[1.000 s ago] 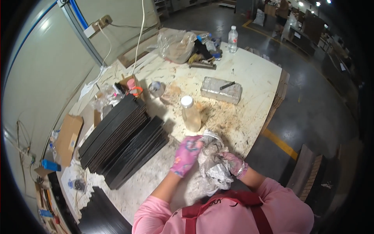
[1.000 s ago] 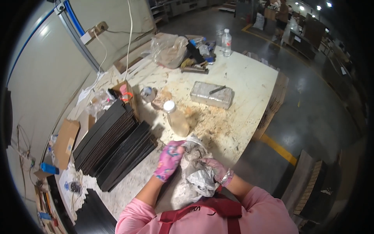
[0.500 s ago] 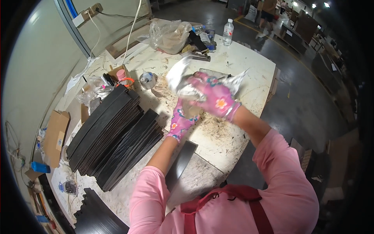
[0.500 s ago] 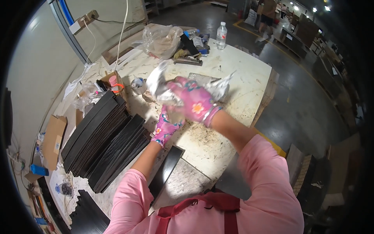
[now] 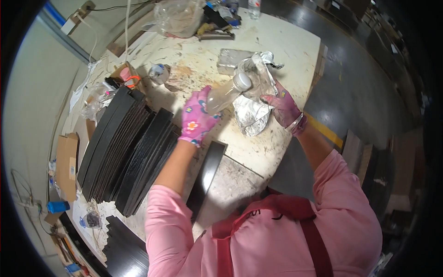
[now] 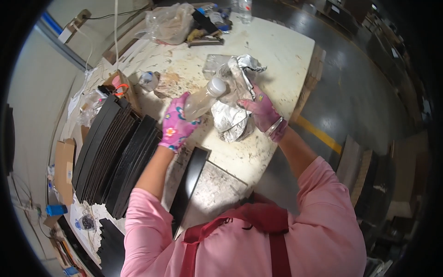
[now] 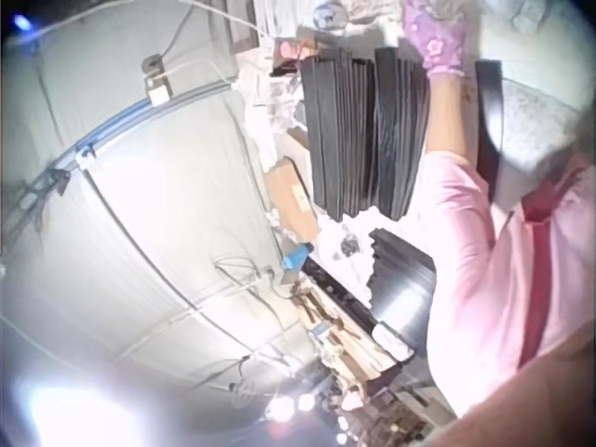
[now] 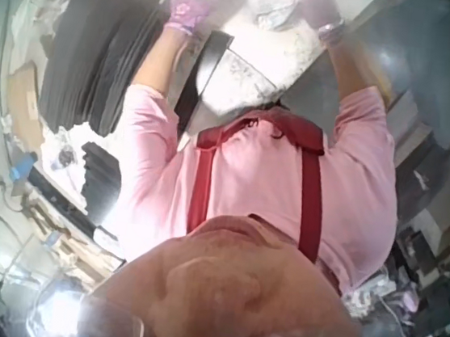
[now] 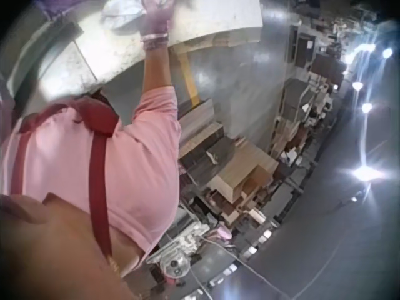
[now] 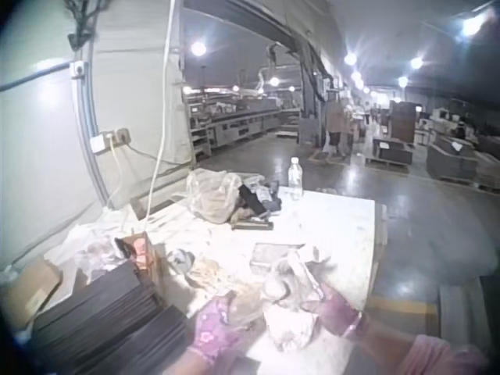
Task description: The person wipes long black slats with a cloth, handling the slats one at a time and applying liquid from a bottle onto the cloth as needed.
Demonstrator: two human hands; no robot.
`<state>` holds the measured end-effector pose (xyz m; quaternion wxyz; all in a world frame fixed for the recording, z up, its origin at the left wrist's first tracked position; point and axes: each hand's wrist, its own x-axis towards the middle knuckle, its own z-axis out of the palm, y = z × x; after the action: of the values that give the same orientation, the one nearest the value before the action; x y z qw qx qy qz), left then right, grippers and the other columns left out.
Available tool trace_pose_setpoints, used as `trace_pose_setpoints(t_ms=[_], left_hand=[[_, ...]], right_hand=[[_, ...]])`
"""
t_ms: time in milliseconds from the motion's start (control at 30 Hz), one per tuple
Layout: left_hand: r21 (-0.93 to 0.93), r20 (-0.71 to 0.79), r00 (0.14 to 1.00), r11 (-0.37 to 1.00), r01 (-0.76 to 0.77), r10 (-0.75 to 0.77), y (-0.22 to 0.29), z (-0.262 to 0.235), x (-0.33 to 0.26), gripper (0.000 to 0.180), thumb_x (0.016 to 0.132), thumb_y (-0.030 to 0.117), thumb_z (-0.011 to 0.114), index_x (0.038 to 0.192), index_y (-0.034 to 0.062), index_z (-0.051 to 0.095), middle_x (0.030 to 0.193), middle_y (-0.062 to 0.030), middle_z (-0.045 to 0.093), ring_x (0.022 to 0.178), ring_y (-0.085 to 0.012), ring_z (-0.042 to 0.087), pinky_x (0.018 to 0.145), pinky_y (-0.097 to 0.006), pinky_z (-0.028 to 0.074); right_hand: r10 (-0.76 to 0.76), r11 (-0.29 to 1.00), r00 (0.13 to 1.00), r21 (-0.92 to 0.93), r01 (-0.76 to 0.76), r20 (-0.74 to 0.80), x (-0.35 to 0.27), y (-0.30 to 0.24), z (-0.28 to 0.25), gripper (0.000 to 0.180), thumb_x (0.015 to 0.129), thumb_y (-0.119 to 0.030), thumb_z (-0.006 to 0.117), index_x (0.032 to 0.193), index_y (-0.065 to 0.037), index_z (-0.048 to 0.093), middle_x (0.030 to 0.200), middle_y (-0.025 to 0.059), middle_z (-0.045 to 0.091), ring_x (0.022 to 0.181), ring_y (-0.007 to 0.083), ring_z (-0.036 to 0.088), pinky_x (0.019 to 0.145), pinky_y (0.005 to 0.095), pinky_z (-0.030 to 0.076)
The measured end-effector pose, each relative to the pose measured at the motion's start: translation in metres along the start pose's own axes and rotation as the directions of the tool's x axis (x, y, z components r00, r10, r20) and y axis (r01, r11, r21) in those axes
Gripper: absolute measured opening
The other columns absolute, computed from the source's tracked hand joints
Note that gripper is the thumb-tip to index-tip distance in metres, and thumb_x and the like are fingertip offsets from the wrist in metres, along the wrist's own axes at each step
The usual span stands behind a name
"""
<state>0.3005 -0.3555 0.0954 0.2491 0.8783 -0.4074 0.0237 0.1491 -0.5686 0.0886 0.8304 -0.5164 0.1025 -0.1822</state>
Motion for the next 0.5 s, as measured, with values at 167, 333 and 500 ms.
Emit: trace_pose_setpoints(t_ms=[167,333,500], left_hand=[[0.473,0.214,0.959,0.839,-0.269,0.186,0.026,-0.056,-0.029,0.073,0.063,0.017,0.073,0.133,0.0168,0.05,0.106,-0.0117,0.057,0.098,-0.0313,0.058,0.083,-0.043,0.045],[0.617,0.223,0.932,0.699,-0.362,0.285,0.038,-0.086,-0.035,0.056,0.07,0.009,0.059,0.125,0.0147,0.056,0.101,-0.0131,0.058,0.091,-0.0316,0.058,0.077,-0.044,0.046],[0.671,0.27,0.905,0.611,-0.421,0.328,0.038,-0.106,-0.042,0.061,0.065,0.008,0.067,0.125,0.0137,0.055,0.101,-0.0119,0.058,0.091,-0.0311,0.059,0.077,-0.043,0.048]], right_hand=[[0.21,0.977,0.977,0.04,-0.209,-0.024,-0.044,0.014,-0.011,0.071,0.085,0.005,0.061,0.147,-0.002,0.026,0.126,0.0103,0.056,0.105,0.0179,0.061,0.091,0.0288,0.051],[0.262,0.963,0.965,-0.064,-0.263,-0.02,-0.068,0.024,-0.001,0.072,0.082,0.005,0.066,0.145,-0.001,0.03,0.125,0.0075,0.056,0.107,0.0147,0.059,0.092,0.027,0.048],[0.264,0.965,0.964,-0.007,-0.264,0.017,-0.079,0.036,-0.009,0.076,0.082,0.005,0.066,0.147,-0.005,0.029,0.127,0.0079,0.056,0.103,0.0128,0.059,0.089,0.0256,0.049]])
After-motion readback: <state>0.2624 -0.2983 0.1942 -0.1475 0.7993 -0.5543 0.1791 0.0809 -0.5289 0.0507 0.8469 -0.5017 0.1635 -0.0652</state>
